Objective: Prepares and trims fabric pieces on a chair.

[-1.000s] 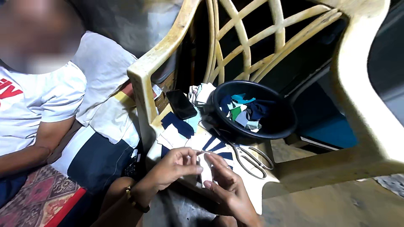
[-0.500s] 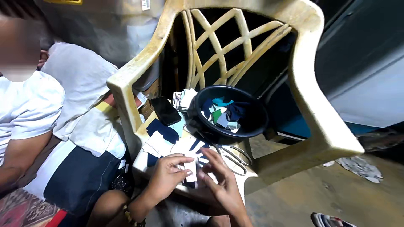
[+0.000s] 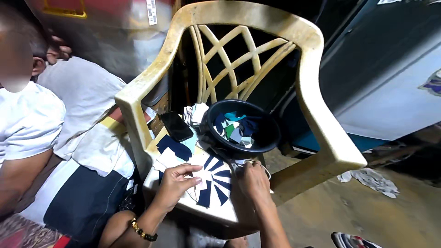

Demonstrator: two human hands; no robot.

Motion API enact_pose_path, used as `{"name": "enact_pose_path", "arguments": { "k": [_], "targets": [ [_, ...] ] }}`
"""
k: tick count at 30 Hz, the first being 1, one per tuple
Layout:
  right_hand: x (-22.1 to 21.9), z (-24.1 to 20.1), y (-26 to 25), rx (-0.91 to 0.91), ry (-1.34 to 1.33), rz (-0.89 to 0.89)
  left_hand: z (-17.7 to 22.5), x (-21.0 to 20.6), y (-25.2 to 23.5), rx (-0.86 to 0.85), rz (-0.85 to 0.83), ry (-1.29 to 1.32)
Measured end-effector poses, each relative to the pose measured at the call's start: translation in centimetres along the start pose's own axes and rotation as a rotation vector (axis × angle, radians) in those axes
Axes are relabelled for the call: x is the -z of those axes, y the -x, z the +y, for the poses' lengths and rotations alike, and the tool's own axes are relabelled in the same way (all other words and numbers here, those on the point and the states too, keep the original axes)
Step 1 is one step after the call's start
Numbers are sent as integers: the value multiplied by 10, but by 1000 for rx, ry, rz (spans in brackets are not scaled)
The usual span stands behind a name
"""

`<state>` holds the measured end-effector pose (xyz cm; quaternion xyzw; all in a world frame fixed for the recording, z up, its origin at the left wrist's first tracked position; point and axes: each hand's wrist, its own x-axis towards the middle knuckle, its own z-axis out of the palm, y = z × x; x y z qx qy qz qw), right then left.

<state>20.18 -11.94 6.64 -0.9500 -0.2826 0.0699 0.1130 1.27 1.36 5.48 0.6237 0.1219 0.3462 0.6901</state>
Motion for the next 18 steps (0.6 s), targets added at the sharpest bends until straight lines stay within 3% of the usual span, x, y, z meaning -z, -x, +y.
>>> {"name": "enact_pose_path", "arguments": {
  "k": [5, 8, 10, 12, 16, 18],
  "targets": [
    [19, -12, 36, 8, -46, 44, 11, 1, -2, 81, 102, 127],
    [11, 2, 61, 179, -189, 271, 21, 2, -2, 169, 167, 229],
    [6, 13, 74, 319, -401, 285, 27, 2, -3, 234, 201, 267],
    [4, 18, 89, 398, -638, 119, 31, 2, -4, 272, 230, 297],
    [-13, 20, 116, 502, -1162, -392, 33, 3, -5, 279, 259, 321],
    [-25, 18, 123, 525, -1338, -470, 32, 3, -3, 234, 240, 258]
  ]
}}
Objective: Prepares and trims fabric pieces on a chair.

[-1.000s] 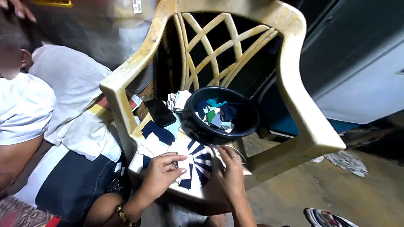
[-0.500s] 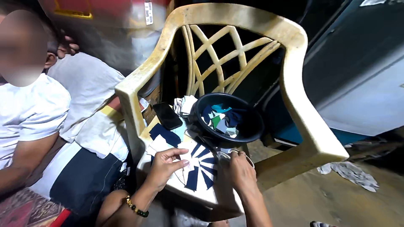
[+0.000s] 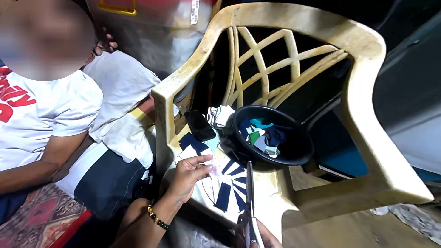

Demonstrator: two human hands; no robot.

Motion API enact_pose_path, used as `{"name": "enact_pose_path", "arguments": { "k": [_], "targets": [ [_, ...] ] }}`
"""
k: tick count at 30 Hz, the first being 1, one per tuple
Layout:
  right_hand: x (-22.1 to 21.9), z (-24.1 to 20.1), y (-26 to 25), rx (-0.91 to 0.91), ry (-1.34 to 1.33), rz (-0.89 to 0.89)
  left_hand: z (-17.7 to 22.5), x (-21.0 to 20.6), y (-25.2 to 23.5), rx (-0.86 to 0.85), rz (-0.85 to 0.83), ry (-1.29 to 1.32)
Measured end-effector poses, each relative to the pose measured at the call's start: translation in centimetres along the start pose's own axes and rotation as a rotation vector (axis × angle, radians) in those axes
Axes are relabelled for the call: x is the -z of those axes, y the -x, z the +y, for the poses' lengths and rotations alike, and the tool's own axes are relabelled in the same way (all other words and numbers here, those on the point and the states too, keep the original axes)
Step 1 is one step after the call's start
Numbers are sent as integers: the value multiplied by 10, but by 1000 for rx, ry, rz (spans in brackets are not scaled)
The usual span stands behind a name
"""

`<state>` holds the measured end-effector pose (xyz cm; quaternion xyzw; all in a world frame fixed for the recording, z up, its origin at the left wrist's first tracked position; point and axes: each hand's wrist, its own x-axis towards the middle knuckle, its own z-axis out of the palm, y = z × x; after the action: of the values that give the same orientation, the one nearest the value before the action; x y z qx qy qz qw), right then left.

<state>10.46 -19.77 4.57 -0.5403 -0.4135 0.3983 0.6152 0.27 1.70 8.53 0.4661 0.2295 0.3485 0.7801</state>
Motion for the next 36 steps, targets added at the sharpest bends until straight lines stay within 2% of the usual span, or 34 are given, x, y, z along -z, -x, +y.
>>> {"name": "enact_pose_path", "arguments": {
  "k": [2, 5, 8, 15, 21, 30, 36],
  "targets": [
    [-11, 3, -2, 35, -94, 122, -5, 1, 3, -92, -89, -77],
    [-21, -5, -26, 151, -23, 386, -13, 2, 8, -178, -273, -157],
    [-20, -7, -53, 273, -30, 526, -18, -1, 10, -213, -362, -207],
    [-18, -10, -64, 275, -236, 556, -19, -2, 10, -231, -397, -236],
    [-14, -7, -65, 322, -201, 512, -21, 0, 9, -259, -431, -268],
    [-19, -9, -66, 321, -169, 567, -20, -1, 9, -252, -432, -260],
    [-23, -12, -66, 333, -105, 619, -24, -5, 13, -347, -380, -311]
  ]
}}
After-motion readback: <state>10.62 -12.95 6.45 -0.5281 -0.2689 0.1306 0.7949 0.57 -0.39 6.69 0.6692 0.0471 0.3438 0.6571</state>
